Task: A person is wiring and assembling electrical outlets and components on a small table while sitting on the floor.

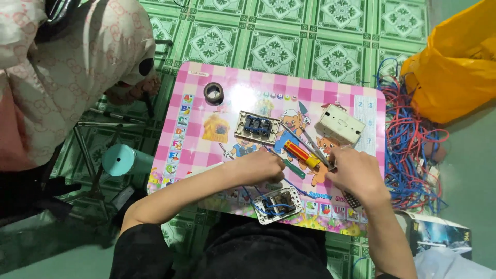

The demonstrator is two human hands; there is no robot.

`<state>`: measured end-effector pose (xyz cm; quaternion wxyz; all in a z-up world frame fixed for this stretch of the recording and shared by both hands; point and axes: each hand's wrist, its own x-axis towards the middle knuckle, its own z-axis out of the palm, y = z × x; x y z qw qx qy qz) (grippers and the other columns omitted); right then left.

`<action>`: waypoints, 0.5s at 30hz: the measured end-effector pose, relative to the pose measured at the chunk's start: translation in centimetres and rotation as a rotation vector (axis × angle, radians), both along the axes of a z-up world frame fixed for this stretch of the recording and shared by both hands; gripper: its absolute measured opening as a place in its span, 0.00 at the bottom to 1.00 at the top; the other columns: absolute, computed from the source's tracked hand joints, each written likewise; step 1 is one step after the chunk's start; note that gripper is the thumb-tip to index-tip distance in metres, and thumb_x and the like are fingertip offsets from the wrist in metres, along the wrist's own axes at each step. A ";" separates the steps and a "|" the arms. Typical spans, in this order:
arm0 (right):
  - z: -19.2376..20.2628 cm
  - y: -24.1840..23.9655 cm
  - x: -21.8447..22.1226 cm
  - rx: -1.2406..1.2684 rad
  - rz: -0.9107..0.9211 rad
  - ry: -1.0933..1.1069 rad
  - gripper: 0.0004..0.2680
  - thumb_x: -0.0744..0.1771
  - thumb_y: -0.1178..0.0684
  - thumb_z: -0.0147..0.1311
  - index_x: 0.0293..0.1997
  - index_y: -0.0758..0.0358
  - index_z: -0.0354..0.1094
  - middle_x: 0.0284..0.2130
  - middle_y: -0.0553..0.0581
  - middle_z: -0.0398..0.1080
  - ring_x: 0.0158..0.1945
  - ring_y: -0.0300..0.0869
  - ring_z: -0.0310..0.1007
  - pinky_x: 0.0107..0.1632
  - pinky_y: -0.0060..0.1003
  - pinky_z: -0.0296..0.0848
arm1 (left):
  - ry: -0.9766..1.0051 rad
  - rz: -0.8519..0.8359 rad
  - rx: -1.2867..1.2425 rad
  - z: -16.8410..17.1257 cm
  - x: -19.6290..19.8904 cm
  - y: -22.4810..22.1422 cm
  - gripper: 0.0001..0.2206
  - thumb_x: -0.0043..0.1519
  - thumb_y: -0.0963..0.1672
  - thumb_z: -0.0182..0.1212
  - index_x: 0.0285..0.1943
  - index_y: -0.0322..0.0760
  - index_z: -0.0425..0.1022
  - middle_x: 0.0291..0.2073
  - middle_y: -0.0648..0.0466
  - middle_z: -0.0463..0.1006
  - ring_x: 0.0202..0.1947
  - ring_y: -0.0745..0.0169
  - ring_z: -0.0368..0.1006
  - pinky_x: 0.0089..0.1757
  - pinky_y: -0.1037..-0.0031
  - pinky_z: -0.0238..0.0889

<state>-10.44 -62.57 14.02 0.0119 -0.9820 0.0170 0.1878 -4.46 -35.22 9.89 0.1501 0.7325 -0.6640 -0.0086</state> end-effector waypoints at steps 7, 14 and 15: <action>1.9 1.7 1.0 -0.003 0.041 -0.039 0.14 0.63 0.47 0.54 0.49 0.61 0.76 0.36 0.63 0.78 0.40 0.60 0.82 0.44 0.55 0.78 | 0.123 0.101 0.051 0.1 1.5 0.3 0.03 0.55 0.40 0.67 0.35 0.41 0.82 0.31 0.55 0.81 0.33 0.58 0.79 0.37 0.70 0.75; 1.5 2.1 1.8 0.022 0.059 -0.137 0.13 0.66 0.46 0.41 0.43 0.61 0.72 0.34 0.61 0.73 0.40 0.61 0.80 0.40 0.59 0.76 | 0.308 0.193 0.092 2.8 1.9 1.5 0.04 0.58 0.40 0.66 0.39 0.39 0.81 0.32 0.51 0.82 0.36 0.48 0.81 0.38 0.59 0.75; 1.0 2.2 1.8 0.019 0.052 -0.129 0.13 0.66 0.46 0.41 0.43 0.61 0.72 0.34 0.61 0.73 0.40 0.61 0.80 0.40 0.59 0.76 | 0.315 0.185 0.091 2.7 1.7 1.5 0.04 0.58 0.40 0.66 0.39 0.39 0.81 0.32 0.51 0.82 0.36 0.48 0.81 0.38 0.59 0.75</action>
